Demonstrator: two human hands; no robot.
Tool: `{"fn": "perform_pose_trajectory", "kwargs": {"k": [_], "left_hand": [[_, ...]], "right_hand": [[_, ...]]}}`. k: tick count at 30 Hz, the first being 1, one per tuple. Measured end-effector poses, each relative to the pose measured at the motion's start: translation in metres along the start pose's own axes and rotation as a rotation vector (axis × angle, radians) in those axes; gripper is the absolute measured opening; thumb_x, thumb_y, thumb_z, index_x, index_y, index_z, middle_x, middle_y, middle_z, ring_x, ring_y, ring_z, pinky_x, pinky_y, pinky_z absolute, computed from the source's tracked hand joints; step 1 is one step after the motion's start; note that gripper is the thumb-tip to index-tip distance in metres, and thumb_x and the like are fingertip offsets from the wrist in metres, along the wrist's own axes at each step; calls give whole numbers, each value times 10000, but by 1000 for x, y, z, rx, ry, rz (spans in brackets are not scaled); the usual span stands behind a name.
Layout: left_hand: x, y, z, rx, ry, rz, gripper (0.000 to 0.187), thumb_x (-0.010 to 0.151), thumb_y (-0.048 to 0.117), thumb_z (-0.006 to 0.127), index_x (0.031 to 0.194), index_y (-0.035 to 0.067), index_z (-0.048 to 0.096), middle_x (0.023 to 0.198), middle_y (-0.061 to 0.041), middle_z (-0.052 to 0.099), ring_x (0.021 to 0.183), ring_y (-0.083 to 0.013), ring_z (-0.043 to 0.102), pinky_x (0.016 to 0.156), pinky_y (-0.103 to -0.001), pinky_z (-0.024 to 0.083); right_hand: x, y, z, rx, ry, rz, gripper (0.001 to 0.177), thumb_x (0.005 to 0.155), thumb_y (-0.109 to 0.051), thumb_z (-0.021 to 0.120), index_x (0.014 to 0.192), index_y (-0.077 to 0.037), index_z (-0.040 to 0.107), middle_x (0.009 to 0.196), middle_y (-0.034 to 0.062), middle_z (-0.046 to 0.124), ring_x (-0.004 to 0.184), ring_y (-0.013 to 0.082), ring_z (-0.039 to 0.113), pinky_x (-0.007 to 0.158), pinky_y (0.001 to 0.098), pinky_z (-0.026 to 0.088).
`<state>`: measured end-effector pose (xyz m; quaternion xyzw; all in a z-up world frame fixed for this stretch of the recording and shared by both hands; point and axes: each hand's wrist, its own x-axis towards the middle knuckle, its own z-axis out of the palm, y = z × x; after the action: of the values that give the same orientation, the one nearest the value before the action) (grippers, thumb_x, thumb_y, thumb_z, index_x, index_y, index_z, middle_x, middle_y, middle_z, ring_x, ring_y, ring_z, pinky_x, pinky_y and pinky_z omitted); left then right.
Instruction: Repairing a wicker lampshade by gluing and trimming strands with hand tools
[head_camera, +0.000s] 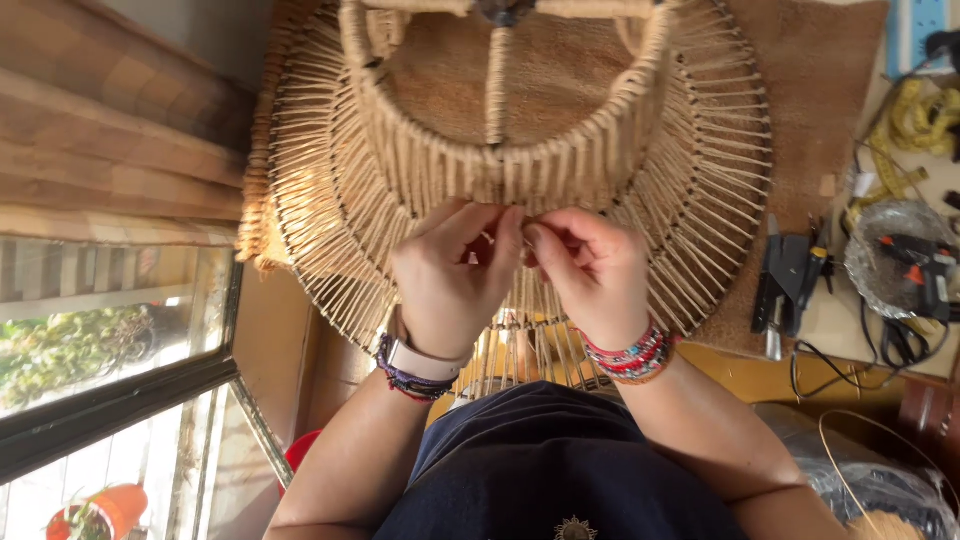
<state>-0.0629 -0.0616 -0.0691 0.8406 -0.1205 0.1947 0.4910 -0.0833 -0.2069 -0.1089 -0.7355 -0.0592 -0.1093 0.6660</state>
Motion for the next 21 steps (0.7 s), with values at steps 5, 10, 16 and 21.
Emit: {"fn": "perform_pose_trajectory", "kwargs": {"k": [5,10,16,21], "left_hand": [[-13,-12,3,129,7,87,154,912,151,781,774,103,733,628,-37,622,563,-250,626,512,-299,500],[-37,-4,22,346,221,335,608,842,423,943,1061,-63,650,952,-192,621,918,-391,648,859,-452,548],[-69,61,105,-72,-337,532,225,999,112,506,1015,3,702,996,-145,697,772,-327,674,657,-431,539],[-134,91,237,-90,-548,415,50,965,192,684,942,177,726,951,48,710,921,-207,676,788,-312,535]], "right_hand": [[-3,-11,-10,-13,-10,89,93,967,-45,663,959,18,730,687,126,708,666,133,671,571,285,565],[-26,-14,-53,31,62,106,119,986,-80,664,950,-4,748,657,106,704,585,143,639,558,245,532],[-94,20,-149,-229,88,195,118,980,-131,673,928,-57,748,860,26,749,701,84,647,628,222,512],[-156,62,-259,-479,339,346,47,911,-86,744,935,-86,785,735,124,752,656,285,739,527,335,571]]}}
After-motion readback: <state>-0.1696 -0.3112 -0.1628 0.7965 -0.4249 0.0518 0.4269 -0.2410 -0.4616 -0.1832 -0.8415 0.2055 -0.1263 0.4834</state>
